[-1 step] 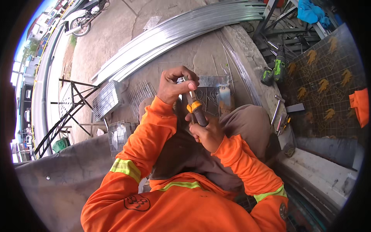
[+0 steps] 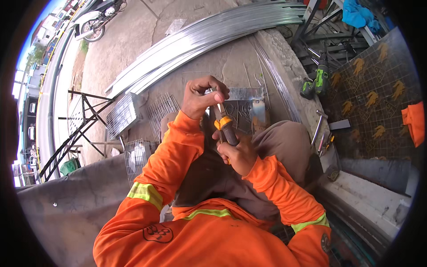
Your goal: Assembling and securing metal mesh cage components using a power drill, pliers, and wire.
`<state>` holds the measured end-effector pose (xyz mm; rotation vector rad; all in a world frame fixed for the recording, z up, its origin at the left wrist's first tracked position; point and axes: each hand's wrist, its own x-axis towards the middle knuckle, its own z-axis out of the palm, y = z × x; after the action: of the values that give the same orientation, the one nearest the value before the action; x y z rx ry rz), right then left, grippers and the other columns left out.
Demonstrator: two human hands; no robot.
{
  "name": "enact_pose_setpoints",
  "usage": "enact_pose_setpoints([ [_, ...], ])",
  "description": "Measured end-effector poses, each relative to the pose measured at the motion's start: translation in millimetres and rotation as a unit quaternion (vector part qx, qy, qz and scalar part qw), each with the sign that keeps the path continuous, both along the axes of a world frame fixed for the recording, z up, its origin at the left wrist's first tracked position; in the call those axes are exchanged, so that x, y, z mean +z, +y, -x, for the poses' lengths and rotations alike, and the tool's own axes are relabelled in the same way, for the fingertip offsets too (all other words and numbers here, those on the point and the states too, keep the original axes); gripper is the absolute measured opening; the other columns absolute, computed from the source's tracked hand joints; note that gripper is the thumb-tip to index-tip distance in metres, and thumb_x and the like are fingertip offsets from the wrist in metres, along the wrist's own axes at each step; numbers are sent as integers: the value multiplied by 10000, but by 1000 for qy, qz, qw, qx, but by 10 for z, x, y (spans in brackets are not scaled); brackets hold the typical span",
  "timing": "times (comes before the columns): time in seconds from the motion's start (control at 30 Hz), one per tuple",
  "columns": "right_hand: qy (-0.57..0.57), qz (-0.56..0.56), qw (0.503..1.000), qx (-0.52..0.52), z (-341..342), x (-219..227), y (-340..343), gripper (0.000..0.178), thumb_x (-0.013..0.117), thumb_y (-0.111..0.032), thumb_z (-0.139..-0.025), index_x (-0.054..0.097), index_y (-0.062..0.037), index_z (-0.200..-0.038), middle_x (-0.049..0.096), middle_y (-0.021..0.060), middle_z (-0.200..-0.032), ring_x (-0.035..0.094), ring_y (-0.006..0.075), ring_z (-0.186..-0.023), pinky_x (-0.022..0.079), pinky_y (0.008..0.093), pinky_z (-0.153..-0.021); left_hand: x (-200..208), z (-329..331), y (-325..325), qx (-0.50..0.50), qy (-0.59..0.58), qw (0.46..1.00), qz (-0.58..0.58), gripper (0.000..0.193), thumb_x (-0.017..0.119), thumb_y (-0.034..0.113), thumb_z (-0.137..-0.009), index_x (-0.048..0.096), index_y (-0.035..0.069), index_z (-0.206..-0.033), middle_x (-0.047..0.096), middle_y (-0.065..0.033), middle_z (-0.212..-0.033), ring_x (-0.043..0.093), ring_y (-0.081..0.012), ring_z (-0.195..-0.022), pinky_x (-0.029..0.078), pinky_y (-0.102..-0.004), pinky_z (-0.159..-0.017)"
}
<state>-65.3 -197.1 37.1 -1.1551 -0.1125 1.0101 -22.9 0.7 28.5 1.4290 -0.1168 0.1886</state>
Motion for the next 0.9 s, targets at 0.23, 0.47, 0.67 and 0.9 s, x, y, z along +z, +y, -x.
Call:
enact_pose_setpoints([
  [0.23, 69, -24, 997, -15, -251, -268, 177, 313, 547, -166, -896, 570, 11, -1153, 573, 58, -766, 578, 138, -633, 492, 307, -548, 27, -114, 45, 142, 18, 970, -198, 391, 639, 354, -943, 694, -6, -1086, 719, -99, -948, 665, -169, -858, 505, -316, -793],
  [0.47, 147, -52, 986, 58, -432, -315, 81, 428, 533, -202, -910, 500, -16, -1294, 625, 118, -956, 644, 212, -800, 544, 368, -694, -24, -25, 213, 95, 68, 964, -239, 291, 647, 216, -949, 683, 15, -1157, 711, -64, -886, 635, -98, -842, 498, -272, -777],
  [0.67, 204, -106, 967, 109, -450, -237, 134, 647, 546, -228, -912, 327, -58, -1497, 576, 215, -1300, 627, 347, -1133, 528, 466, -932, -240, -111, 236, 154, 36, 978, -134, 264, 663, 218, -953, 680, -28, -1047, 747, -88, -894, 681, -114, -802, 514, -251, -705],
  [0.9, 175, -78, 977, 95, -443, -255, 129, 664, 543, -188, -911, 297, -59, -1514, 557, 217, -1329, 618, 356, -1142, 527, 466, -935, -207, -138, 222, 156, 120, 976, -98, 247, 650, 224, -967, 676, 0, -1067, 744, -69, -923, 607, -64, -704, 452, -208, -584],
])
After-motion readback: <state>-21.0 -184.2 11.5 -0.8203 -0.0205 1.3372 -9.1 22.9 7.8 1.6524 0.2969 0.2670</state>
